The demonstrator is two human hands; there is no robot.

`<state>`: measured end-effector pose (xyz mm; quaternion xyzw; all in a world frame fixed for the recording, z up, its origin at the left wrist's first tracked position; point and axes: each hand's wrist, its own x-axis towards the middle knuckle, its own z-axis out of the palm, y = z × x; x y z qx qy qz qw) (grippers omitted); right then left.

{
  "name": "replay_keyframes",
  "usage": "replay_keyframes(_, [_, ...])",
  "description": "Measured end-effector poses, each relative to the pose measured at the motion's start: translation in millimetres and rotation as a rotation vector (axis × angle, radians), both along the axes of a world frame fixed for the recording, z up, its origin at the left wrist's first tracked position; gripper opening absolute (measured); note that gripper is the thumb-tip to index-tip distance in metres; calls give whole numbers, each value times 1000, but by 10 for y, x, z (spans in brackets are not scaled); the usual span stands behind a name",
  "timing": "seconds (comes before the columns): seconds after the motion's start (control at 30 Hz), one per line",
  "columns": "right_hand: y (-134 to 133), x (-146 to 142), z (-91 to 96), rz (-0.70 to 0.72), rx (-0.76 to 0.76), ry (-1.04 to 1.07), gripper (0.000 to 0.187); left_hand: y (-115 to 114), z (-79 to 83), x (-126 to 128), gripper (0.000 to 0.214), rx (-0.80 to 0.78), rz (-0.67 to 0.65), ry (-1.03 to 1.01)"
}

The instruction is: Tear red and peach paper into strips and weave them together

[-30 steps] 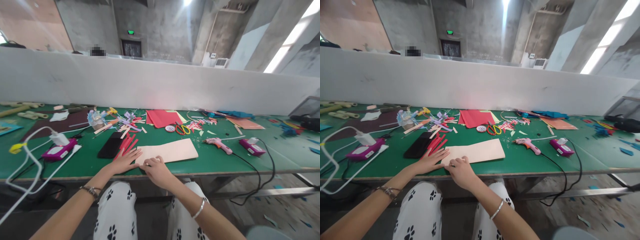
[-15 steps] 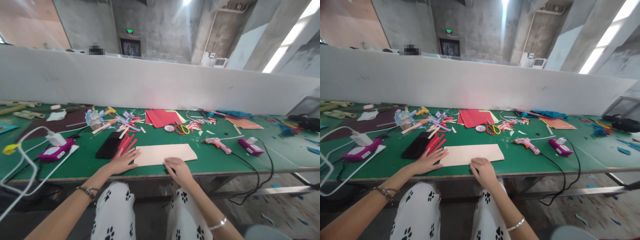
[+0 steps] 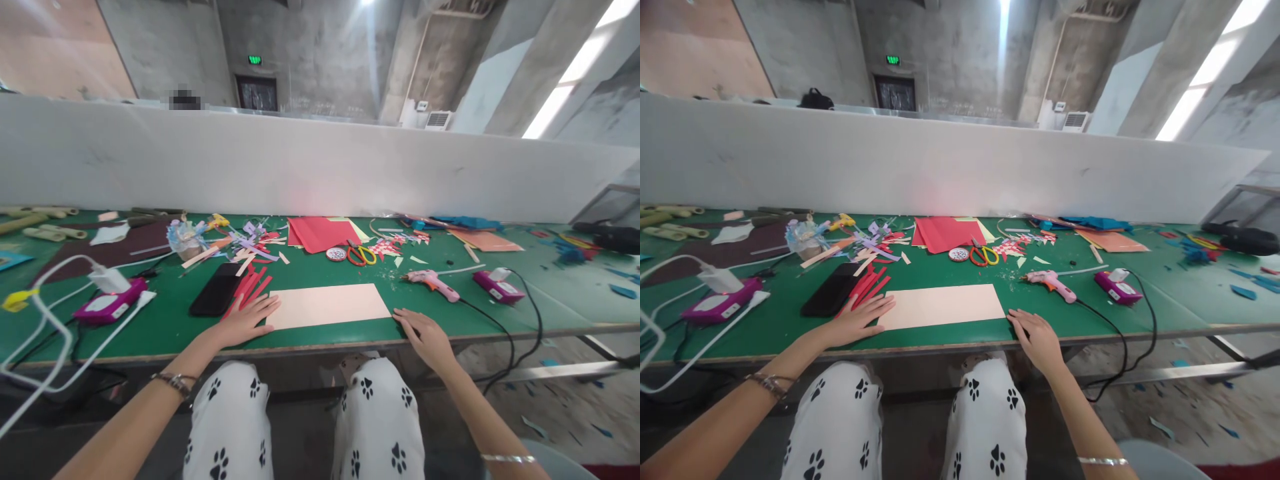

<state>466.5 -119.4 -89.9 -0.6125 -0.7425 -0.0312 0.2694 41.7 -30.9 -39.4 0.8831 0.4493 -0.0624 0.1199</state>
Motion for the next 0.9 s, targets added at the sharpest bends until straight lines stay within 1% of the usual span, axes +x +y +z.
replay_keyframes(0.1, [100, -98, 141, 10, 31, 1, 28, 16, 34, 7, 58, 43, -9, -9])
replay_keyframes(0.17, [217, -255, 248, 72, 58, 77, 26, 39, 87, 35, 60, 70, -24, -12])
replay_keyframes(0.2, [286, -343, 291, 159, 35, 99, 29, 52, 119, 61, 61, 85, -33, -11])
replay_keyframes(0.27, [427, -506, 336, 351, -80, 96, 39, 71, 186, 134, 63, 130, -55, -4])
replay_keyframes(0.33, [544, -622, 327, 462, -133, 27, 44, 78, 235, 224, 60, 189, -73, 12])
replay_keyframes(0.4, [611, -685, 289, 473, -110, -68, 36, 73, 255, 312, 59, 248, -78, 36])
replay_keyframes(0.47, [626, -713, 260, 442, -62, -157, 22, 61, 255, 393, 59, 310, -83, 65])
replay_keyframes(0.5, [619, -722, 259, 427, -33, -207, 19, 55, 252, 434, 59, 345, -93, 79])
replay_keyframes(0.57, [598, -739, 291, 401, 28, -313, 22, 46, 253, 524, 56, 413, -120, 96])
replay_keyframes(0.63, [584, -761, 354, 373, 67, -406, 23, 44, 266, 631, 49, 462, -148, 96])
replay_keyframes(0.73, [578, -796, 434, 369, 34, -413, 21, 47, 281, 797, 32, 467, -221, 85])
replay_keyframes(0.8, [567, -819, 441, 406, 3, -386, 18, 50, 265, 879, 20, 457, -265, 89])
replay_keyframes(0.83, [559, -832, 430, 424, -7, -368, 17, 51, 248, 906, 18, 458, -274, 93])
replay_keyframes(0.9, [544, -868, 393, 438, -17, -335, 20, 52, 206, 930, 22, 471, -271, 97])
